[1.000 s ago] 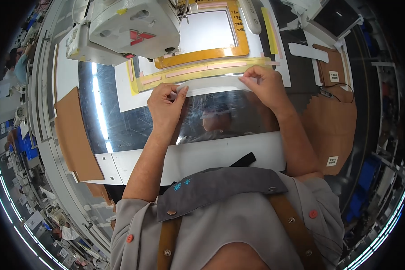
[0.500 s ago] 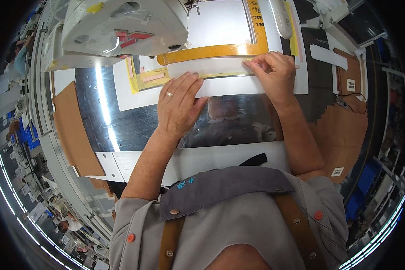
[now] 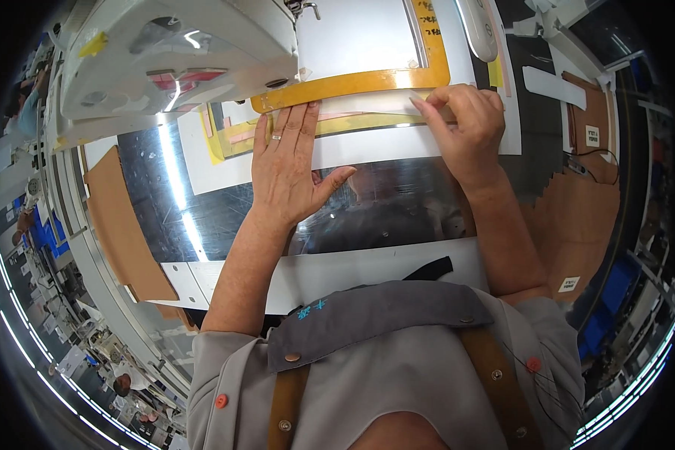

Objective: The recorder is placing leather pieces and labels into a template and operating a programmable pattern sewing machine to attach them.

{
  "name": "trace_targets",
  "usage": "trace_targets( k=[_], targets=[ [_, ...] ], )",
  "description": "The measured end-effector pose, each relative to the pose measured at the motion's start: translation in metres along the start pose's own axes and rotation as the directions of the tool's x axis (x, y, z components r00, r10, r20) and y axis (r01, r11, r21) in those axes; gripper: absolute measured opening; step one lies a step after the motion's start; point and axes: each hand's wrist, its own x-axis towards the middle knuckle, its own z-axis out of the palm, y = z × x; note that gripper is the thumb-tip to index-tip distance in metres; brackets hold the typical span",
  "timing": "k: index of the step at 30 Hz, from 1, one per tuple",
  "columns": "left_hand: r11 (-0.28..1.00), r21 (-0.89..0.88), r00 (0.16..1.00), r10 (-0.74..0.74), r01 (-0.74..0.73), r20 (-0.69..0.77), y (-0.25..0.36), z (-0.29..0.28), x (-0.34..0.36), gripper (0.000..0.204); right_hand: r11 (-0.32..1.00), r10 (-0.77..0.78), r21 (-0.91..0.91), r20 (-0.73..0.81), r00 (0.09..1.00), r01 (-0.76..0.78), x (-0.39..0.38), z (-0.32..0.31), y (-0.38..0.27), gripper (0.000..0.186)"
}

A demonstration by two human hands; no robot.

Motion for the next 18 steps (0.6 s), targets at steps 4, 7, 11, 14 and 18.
trace_targets(
  k=[4,7,11,14,18],
  targets=[
    [1.000,-0.020,1.000,0.018,-0.018,0.008,-0.005,0.000,0.007,0.101,0.982,-0.185,0.063,0.183,0.966,0.176,-0.006,-0.012,-0.025,0.035],
    [0.999,-0.037,0.999,0.017,-0.016,0.048,-0.008,-0.001,0.010,0.101,0.990,-0.134,0.004,0.269,0.954,0.138,-0.014,-0.020,-0.028,0.047],
    [0.999,-0.042,0.998,0.004,-0.001,0.066,-0.006,-0.003,0.012,0.103,0.979,-0.195,-0.002,0.284,0.939,0.204,-0.025,-0.032,-0.033,0.050],
    [1.000,-0.029,0.998,0.006,-0.004,0.069,-0.007,-0.001,0.015,0.105,0.951,-0.303,0.171,0.336,0.892,0.258,-0.023,-0.015,-0.046,0.060],
    [0.999,-0.035,0.999,0.022,-0.021,0.040,-0.008,0.001,0.019,0.106,0.991,-0.136,0.082,0.457,0.879,0.111,-0.013,0.001,-0.044,0.080]
  ],
)
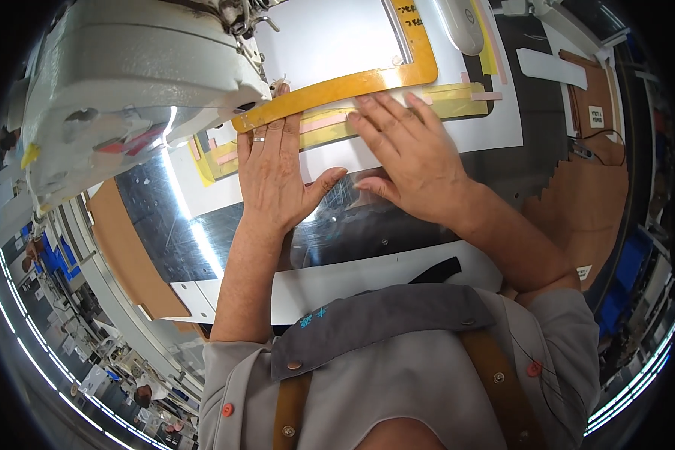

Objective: The recorder is placing leather pieces and labels into a template and operating a programmable pattern sewing machine to attach them.

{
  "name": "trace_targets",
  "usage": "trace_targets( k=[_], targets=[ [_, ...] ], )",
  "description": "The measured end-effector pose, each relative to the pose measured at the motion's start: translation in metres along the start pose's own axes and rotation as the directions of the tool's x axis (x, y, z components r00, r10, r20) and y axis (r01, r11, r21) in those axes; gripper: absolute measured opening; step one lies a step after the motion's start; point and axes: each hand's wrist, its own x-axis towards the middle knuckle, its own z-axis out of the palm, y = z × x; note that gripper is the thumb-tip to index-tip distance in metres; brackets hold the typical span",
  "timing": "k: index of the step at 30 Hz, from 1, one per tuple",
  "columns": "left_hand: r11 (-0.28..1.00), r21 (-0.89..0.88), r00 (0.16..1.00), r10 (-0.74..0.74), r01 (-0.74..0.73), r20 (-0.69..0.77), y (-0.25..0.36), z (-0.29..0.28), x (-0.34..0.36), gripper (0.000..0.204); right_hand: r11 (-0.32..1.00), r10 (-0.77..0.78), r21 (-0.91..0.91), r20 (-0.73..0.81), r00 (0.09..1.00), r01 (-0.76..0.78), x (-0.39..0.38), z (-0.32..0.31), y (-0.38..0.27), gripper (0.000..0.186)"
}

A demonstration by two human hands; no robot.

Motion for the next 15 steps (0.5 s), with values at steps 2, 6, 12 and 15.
trace_targets(
  k=[2,6,12,15],
  targets=[
    [1.000,-0.005,1.000,-0.006,0.006,0.003,0.000,-0.001,0.000,0.106,1.000,0.017,-0.020,0.004,1.000,-0.017,0.001,0.003,0.010,0.081],
    [0.999,0.053,0.998,-0.009,0.006,0.060,0.001,-0.007,-0.003,0.105,0.995,0.058,-0.081,0.028,0.998,-0.055,0.000,0.001,0.018,0.084],
    [0.998,0.000,0.996,-0.060,0.060,0.072,-0.004,-0.007,-0.013,0.104,0.995,0.088,-0.050,0.053,0.995,-0.085,0.003,0.002,0.021,0.083],
    [0.997,0.036,0.996,-0.067,0.065,0.055,-0.003,-0.006,-0.013,0.102,0.993,0.094,-0.081,0.045,0.995,-0.090,0.005,0.002,0.021,0.084]
  ],
)
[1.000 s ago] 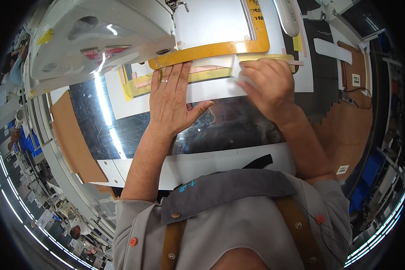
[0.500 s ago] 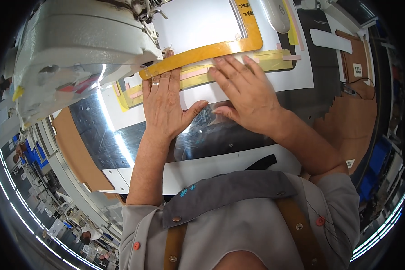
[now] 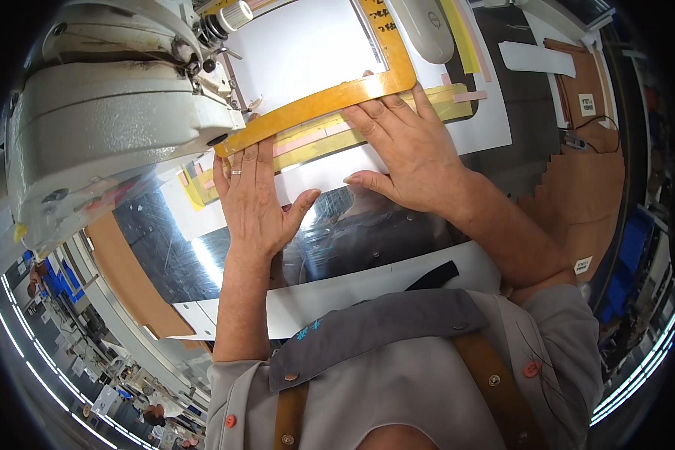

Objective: The recorder is placing leather pieces and labels into a template and operating a programmable pattern sewing machine to attach them.

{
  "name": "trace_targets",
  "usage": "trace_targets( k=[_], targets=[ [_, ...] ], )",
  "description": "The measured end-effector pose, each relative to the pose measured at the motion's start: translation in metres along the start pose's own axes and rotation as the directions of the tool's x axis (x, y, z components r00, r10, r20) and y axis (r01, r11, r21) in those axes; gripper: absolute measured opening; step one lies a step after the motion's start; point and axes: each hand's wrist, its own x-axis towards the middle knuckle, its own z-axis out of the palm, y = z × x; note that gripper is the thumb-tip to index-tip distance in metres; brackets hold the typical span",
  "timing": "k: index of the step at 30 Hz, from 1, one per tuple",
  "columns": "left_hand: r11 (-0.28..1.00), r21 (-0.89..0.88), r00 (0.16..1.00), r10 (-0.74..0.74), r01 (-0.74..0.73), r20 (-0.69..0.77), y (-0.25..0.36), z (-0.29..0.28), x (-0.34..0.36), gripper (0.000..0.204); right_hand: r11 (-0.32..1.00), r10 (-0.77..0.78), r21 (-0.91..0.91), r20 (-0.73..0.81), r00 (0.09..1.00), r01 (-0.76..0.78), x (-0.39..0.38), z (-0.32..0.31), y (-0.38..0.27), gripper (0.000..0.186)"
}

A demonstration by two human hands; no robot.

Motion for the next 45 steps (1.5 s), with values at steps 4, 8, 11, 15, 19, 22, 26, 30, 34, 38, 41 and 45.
trace_targets(
  k=[4,8,11,15,19,22,26,30,34,38,41,45],
  targets=[
    [1.000,0.010,1.000,0.012,-0.012,-0.020,-0.001,0.001,0.003,0.103,0.999,0.033,-0.011,-0.002,0.999,-0.033,0.002,0.000,0.000,0.085],
    [1.000,-0.001,0.999,0.005,-0.005,-0.038,-0.002,0.002,0.006,0.103,0.999,0.049,0.002,0.011,0.999,-0.049,0.004,-0.001,-0.001,0.088],
    [1.000,0.020,0.999,-0.005,0.005,-0.032,-0.002,0.000,0.011,0.101,0.999,0.048,-0.026,-0.005,0.999,-0.048,0.006,0.001,0.000,0.088],
    [0.997,0.067,1.000,-0.026,0.026,0.000,0.000,0.001,0.009,0.097,0.997,0.066,-0.032,-0.023,0.998,-0.066,0.006,0.001,-0.001,0.090],
    [0.997,0.066,0.999,-0.035,0.035,-0.001,0.002,0.000,0.006,0.097,0.997,0.073,-0.035,-0.027,0.997,-0.074,0.003,0.002,-0.002,0.093],
    [0.998,0.057,1.000,-0.031,0.031,-0.001,0.004,0.002,0.004,0.098,0.996,0.084,-0.040,-0.029,0.996,-0.085,0.000,0.002,-0.002,0.095],
    [0.999,0.011,0.998,-0.036,0.037,-0.045,0.006,0.004,0.007,0.096,0.991,0.112,-0.071,-0.038,0.993,-0.114,-0.001,0.004,0.000,0.094],
    [0.998,0.011,0.994,-0.065,0.066,-0.088,0.002,0.001,0.008,0.092,0.983,0.150,-0.109,-0.011,0.989,-0.150,0.009,-0.001,-0.005,0.092],
    [0.990,-0.091,0.979,-0.119,0.105,-0.165,0.001,-0.003,0.006,0.090,0.983,0.140,-0.098,-0.133,0.981,-0.154,0.010,-0.003,-0.011,0.083],
    [0.978,-0.184,0.931,-0.156,0.098,-0.332,0.004,0.000,0.009,0.092,0.971,0.111,-0.192,-0.158,0.981,-0.141,0.000,0.005,0.000,0.086],
    [0.979,-0.134,0.942,-0.184,0.151,-0.280,0.001,0.000,-0.001,0.096,0.954,0.169,-0.242,-0.052,0.984,-0.177,0.002,0.009,-0.008,0.087],
    [0.975,-0.096,0.941,-0.220,0.202,-0.257,0.004,0.000,-0.010,0.097,0.961,0.151,-0.221,-0.091,0.984,-0.168,-0.008,0.002,-0.012,0.084]
  ],
)
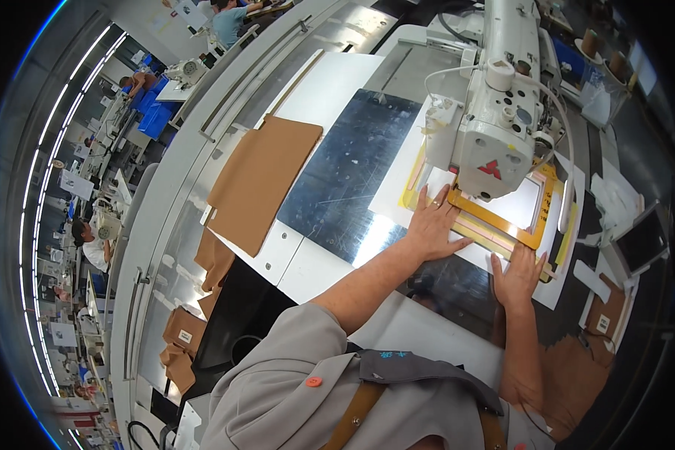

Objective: The recorder is placing leather pieces and labels into a template and operating a programmable pattern sewing machine to attach them.

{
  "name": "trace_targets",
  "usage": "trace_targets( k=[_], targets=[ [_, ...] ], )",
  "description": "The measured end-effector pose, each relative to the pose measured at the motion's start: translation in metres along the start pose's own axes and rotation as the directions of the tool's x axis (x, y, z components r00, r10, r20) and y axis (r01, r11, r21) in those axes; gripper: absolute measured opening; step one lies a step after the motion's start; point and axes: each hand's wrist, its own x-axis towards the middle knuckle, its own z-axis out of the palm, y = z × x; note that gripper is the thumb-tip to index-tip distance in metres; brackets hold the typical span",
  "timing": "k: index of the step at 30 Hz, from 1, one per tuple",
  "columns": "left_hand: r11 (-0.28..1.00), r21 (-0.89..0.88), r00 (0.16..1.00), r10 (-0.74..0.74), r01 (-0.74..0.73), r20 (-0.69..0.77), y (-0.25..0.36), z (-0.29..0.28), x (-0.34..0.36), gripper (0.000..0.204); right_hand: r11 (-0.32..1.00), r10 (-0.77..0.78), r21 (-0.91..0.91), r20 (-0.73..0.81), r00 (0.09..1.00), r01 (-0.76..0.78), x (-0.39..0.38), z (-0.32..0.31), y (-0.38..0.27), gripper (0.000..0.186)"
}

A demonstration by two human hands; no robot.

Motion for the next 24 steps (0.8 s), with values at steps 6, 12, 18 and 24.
trace_targets(
  k=[6,12,18,24],
  targets=[
    [0.977,0.150,0.987,-0.158,0.151,0.039,-0.021,-0.031,-0.024,0.090,0.999,0.035,-0.015,0.080,0.996,-0.034,0.000,-0.010,-0.002,0.085],
    [0.847,-0.007,0.847,-0.531,0.531,-0.021,-0.063,-0.071,-0.147,0.062,0.998,-0.062,0.027,0.046,0.997,0.061,0.002,-0.001,0.026,0.066],
    [0.649,-0.227,0.577,-0.755,0.726,-0.311,-0.111,-0.100,-0.298,0.040,0.985,-0.172,0.009,-0.014,0.985,0.173,-0.028,-0.002,0.055,0.067],
    [0.462,-0.286,0.381,-0.875,0.839,-0.298,-0.180,-0.124,-0.299,0.030,0.992,-0.104,0.079,0.066,0.992,0.099,-0.081,0.000,0.052,0.060]
  ],
)
